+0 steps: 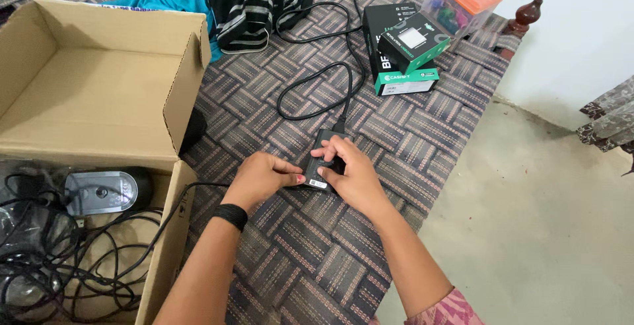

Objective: The person opens a Dell-branded box and removes a laptop power adapter, a mouse, and cables. They place the items on the floor mat, then remove a laptop from a sleeve and connect the power adapter to the laptop.

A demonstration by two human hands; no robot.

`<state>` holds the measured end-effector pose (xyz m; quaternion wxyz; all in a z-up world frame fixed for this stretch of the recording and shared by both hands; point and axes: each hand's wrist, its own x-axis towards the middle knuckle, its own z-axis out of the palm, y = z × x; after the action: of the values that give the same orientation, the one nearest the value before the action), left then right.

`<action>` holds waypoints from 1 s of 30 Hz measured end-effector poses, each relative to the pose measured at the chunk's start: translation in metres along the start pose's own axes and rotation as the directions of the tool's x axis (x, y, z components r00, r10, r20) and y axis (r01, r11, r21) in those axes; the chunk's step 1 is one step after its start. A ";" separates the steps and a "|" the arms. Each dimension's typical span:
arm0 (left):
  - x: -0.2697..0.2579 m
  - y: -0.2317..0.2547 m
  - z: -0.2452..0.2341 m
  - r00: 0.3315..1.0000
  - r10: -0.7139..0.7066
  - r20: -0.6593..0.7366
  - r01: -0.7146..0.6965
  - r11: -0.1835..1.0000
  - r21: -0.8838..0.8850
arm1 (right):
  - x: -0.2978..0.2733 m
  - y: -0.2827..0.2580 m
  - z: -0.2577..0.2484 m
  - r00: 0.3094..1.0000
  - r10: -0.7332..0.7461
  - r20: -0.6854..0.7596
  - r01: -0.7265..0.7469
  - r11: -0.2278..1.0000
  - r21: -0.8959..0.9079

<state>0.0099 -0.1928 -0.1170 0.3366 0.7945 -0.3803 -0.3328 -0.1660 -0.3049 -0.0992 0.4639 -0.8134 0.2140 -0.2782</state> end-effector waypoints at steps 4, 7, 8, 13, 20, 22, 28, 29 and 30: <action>-0.005 0.000 -0.001 0.998 0.067 -0.001 -0.067 0.997 0.026 | -0.003 -0.004 0.001 1.000 0.001 0.004 -0.001 1.000 -0.029; -0.014 0.007 -0.014 0.978 0.203 0.050 -0.204 0.979 0.021 | -0.008 -0.013 0.003 0.975 -0.210 0.069 0.219 0.954 -0.205; -0.018 0.008 -0.020 0.964 0.248 0.092 -0.253 0.966 0.047 | -0.009 -0.016 0.004 0.946 -0.304 0.113 0.323 0.905 -0.277; -0.038 0.010 -0.033 0.937 0.350 -0.012 -0.310 0.846 0.434 | -0.012 -0.023 0.008 0.924 -0.342 0.172 0.382 0.847 -0.370; -0.040 0.003 -0.017 0.775 0.614 -0.151 -0.314 0.580 0.752 | -0.016 -0.029 0.021 0.891 -0.380 0.247 0.447 0.640 -0.625; -0.041 -0.002 -0.014 0.754 0.632 -0.180 -0.308 0.582 0.752 | -0.019 -0.031 0.022 0.883 -0.398 0.249 0.456 0.601 -0.656; -0.046 -0.005 -0.013 0.795 0.578 -0.182 -0.281 0.618 0.734 | -0.021 -0.033 0.025 0.900 -0.365 0.238 0.424 0.604 -0.675; -0.049 -0.001 -0.014 0.819 0.548 -0.169 -0.260 0.617 0.743 | -0.021 -0.033 0.025 0.913 -0.337 0.230 0.398 0.616 -0.680; -0.053 0.004 -0.017 0.842 0.517 -0.156 -0.239 0.615 0.752 | -0.021 -0.032 0.025 0.907 -0.359 0.219 0.406 0.606 -0.684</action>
<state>-0.0041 -0.1463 -0.0900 0.1327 0.8069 -0.5714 0.0695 -0.1629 -0.2606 -0.0871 0.0460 -0.9630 0.1125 -0.2407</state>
